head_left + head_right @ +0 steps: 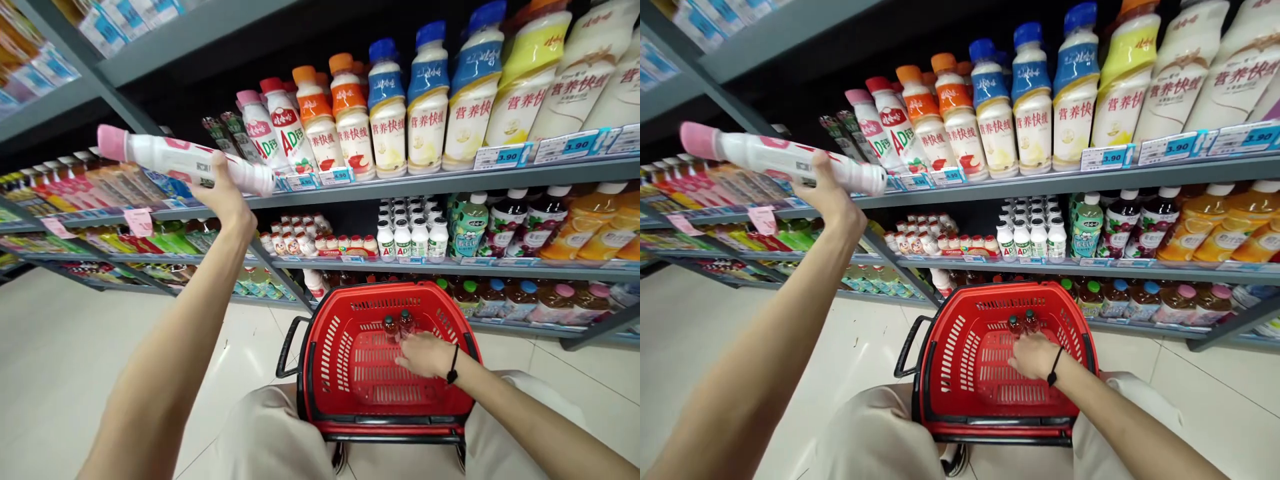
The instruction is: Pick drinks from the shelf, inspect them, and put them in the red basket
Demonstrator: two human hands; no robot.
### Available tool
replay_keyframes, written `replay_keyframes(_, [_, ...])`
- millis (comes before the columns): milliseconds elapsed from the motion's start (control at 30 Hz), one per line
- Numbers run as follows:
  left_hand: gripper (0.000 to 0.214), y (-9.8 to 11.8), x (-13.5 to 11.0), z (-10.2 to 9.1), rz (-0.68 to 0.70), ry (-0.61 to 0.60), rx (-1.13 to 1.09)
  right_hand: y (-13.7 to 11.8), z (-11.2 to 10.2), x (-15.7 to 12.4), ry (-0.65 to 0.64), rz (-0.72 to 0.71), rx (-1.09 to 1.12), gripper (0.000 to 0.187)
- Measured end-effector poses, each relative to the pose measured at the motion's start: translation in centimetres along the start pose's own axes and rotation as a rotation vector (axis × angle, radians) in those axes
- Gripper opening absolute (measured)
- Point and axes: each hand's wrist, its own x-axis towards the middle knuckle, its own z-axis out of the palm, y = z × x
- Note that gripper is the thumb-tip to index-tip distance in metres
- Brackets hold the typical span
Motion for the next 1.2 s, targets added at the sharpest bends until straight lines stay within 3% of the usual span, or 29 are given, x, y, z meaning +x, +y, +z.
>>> replay_keyframes(100, [0.033,0.9,-7.6,-3.0,-0.161,-0.207,-0.166,0.1,-0.6,0.7,0.092,-0.046,0.135,0.041])
replay_keyframes(167, [0.04,1.0,-13.9,-5.0,-0.406,-0.497,-0.261,0.2,-1.1,1.6,0.164,-0.062,0.268,0.041])
replay_keyframes(267, [0.048,0.4,-22.7,-7.5,-0.779,-0.735,-0.207,0.2,-1.6,3.1,0.224,-0.029,0.556,0.046])
replay_keyframes(333, [0.047,-0.4,-27.0,-8.8,-0.892,-0.81,-0.175,0.2,-1.3,3.9,0.222,0.009,0.761,0.049])
replay_keyframes(400, [0.047,-1.3,-29.6,-9.9,-0.94,-0.859,-0.117,0.2,-0.5,4.4,0.179,0.032,1.023,0.049])
replay_keyframes(500, [0.05,-1.9,-31.0,-11.4,-0.967,-0.939,-0.048,0.1,1.2,5.0,0.053,0.042,1.425,0.049])
replay_keyframes(600, [0.056,-1.3,-30.9,-12.1,-0.984,-0.979,-0.099,-0.4,2.5,5.6,-0.041,-0.015,1.584,0.053])
replay_keyframes(700, [0.062,-0.4,-30.5,-12.0,-1.036,-0.968,-0.226,-1.5,2.8,6.0,-0.076,-0.108,1.634,0.054])
replay_keyframes(900, [0.059,-0.2,-29.8,-11.6,-1.05,-1.038,-0.31,-2.6,2.2,6.1,-0.141,-0.101,1.601,0.063])
replay_keyframes(1033, [0.055,-0.8,-29.1,-11.5,-1.038,-1.117,-0.318,-2.1,1.8,5.8,-0.109,-0.115,1.611,0.058])
replay_keyframes(1200, [0.057,-1.9,-28.2,-11.6,-1.016,-1.049,-0.3,-0.7,1.3,5.0,0.012,-0.188,1.527,0.054])
